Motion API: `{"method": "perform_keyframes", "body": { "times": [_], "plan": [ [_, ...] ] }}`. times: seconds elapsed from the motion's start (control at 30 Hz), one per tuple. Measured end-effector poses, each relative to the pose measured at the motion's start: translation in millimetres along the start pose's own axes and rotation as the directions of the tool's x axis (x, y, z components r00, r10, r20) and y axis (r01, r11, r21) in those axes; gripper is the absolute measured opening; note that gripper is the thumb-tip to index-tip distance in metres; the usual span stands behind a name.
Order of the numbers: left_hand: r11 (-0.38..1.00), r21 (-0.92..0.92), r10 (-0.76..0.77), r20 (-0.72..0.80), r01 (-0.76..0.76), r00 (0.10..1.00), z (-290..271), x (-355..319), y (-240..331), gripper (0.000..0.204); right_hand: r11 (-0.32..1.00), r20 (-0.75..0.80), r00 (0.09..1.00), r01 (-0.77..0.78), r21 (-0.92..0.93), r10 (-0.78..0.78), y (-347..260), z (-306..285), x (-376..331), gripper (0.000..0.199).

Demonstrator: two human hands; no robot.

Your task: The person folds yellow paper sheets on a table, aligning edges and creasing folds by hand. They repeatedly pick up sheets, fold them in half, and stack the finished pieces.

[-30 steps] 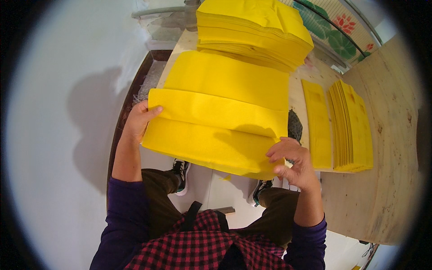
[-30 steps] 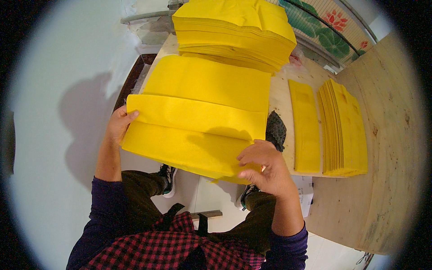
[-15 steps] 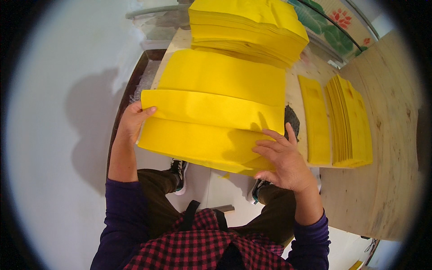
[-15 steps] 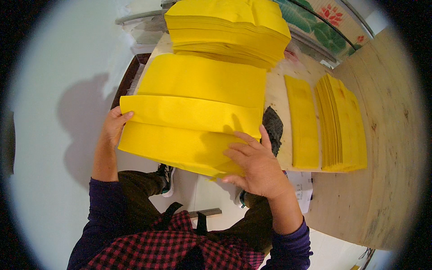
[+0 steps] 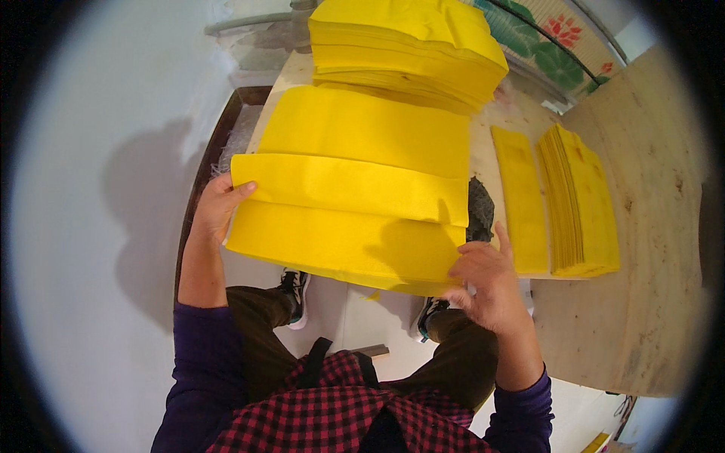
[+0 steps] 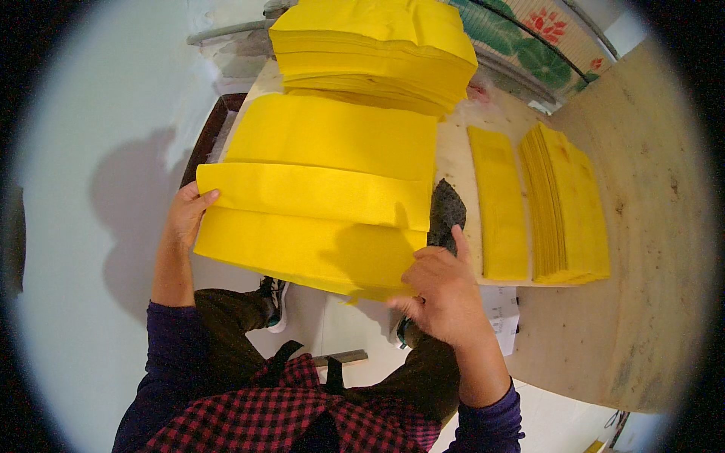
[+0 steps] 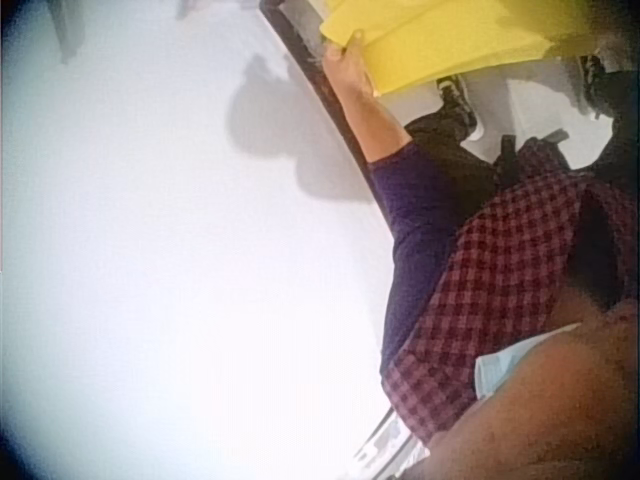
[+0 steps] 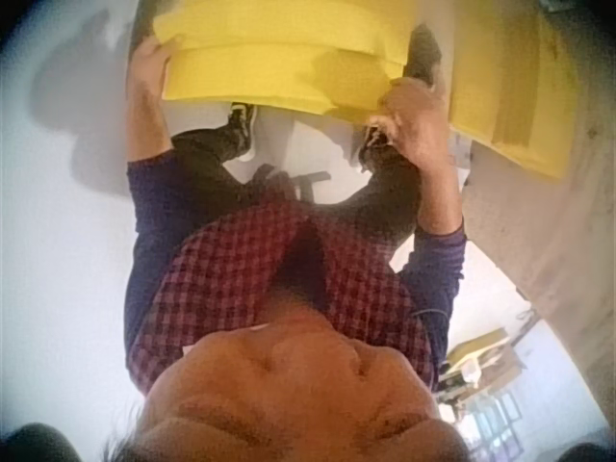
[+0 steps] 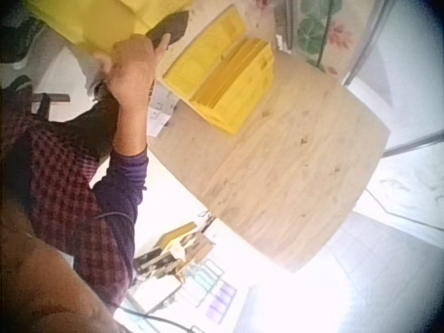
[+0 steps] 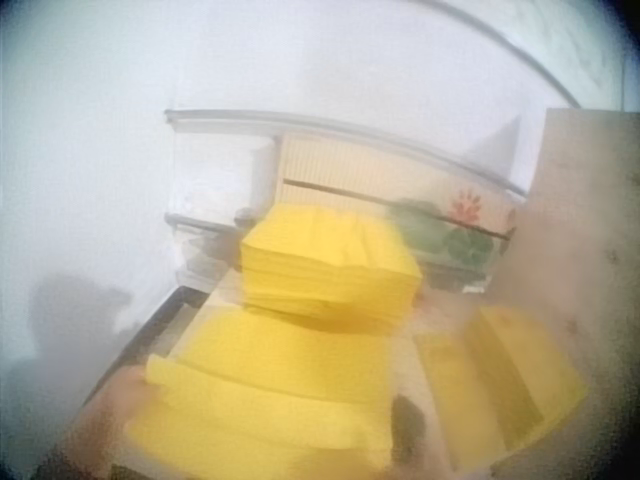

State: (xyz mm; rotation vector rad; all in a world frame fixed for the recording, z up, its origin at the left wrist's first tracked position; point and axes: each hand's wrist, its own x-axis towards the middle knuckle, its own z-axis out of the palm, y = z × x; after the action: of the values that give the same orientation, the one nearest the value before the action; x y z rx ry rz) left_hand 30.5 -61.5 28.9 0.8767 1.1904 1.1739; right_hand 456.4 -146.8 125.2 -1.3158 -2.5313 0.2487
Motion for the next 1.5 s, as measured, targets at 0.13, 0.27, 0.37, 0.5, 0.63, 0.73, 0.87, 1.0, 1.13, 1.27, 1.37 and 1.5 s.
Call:
{"method": "perform_keyframes", "body": {
  "times": [0.13, 0.27, 0.37, 0.5, 0.63, 0.73, 0.87, 1.0, 1.13, 1.27, 1.37, 1.5],
  "plan": [
    [1.0, 0.009, -0.012, -0.047, 0.012, 0.999, 2.6, -0.6, 0.5, 0.023, 0.881, -0.245, 0.881, -0.303, 0.363, 0.404, 26.1, 22.3, 6.3, 0.03],
    [1.0, 0.02, 0.014, -0.047, -0.013, 0.999, -0.6, -2.2, -1.8, 0.024, 0.744, -0.203, 0.784, -0.422, 0.518, 0.586, 47.7, 40.9, 24.4, 0.054],
    [0.996, 0.071, 0.06, -0.056, -0.056, 0.997, -6.5, -2.9, -7.5, 0.024, 0.834, -0.269, 0.814, -0.405, 0.374, 0.516, 53.6, 42.1, 35.2, 0.071],
    [0.995, 0.063, 0.072, -0.014, -0.071, 0.997, -15.8, -1.3, -11.6, 0.026, 0.814, -0.201, 0.849, -0.359, 0.457, 0.488, 51.9, 33.7, 43.6, 0.091],
    [0.987, 0.047, 0.147, 0.09, -0.151, 0.985, -20.4, -1.4, -11.9, 0.028, 0.744, -0.12, 0.865, -0.34, 0.576, 0.488, 47.2, 32.9, 40.8, 0.094],
    [0.969, 0.083, 0.217, 0.156, -0.232, 0.964, -21.2, -1.7, -10.2, 0.028, 0.728, -0.075, 0.894, -0.309, 0.612, 0.442, 49.7, 39.8, 34.3, 0.083],
    [0.962, 0.161, 0.197, 0.139, -0.218, 0.971, -20.5, -2.0, -7.1, 0.028, 0.834, -0.16, 0.961, -0.105, 0.541, 0.225, 61.5, 50.1, 26.0, 0.049],
    [0.951, 0.193, 0.222, 0.12, -0.243, 0.967, -18.4, -4.3, -4.8, 0.029, 0.8, -0.202, 0.935, -0.123, 0.587, 0.292, 63.0, 61.5, 18.8, 0.022],
    [0.967, 0.056, 0.241, 0.123, -0.249, 0.963, -17.2, -8.0, -2.5, 0.032, 0.687, -0.203, 0.895, -0.143, 0.712, 0.397, 58.9, 64.9, 20.0, 0.019],
    [0.935, 0.138, 0.306, 0.16, -0.328, 0.939, -18.1, -9.6, -1.6, 0.037, 0.601, -0.168, 0.865, -0.178, 0.78, 0.474, 55.7, 62.8, 22.1, 0.015],
    [0.945, 0.178, 0.249, 0.144, -0.273, 0.958, -17.6, -10.3, -0.8, 0.045, 0.599, -0.178, 0.882, -0.138, 0.789, 0.437, 55.5, 64.7, 23.0, 0.017],
    [0.957, 0.052, 0.267, 0.227, -0.286, 0.936, -6.9, -9.3, -2.1, 0.065, 0.669, -0.227, 0.915, -0.06, 0.74, 0.333, 58.0, 68.5, 23.4, 0.021]
  ]
}}
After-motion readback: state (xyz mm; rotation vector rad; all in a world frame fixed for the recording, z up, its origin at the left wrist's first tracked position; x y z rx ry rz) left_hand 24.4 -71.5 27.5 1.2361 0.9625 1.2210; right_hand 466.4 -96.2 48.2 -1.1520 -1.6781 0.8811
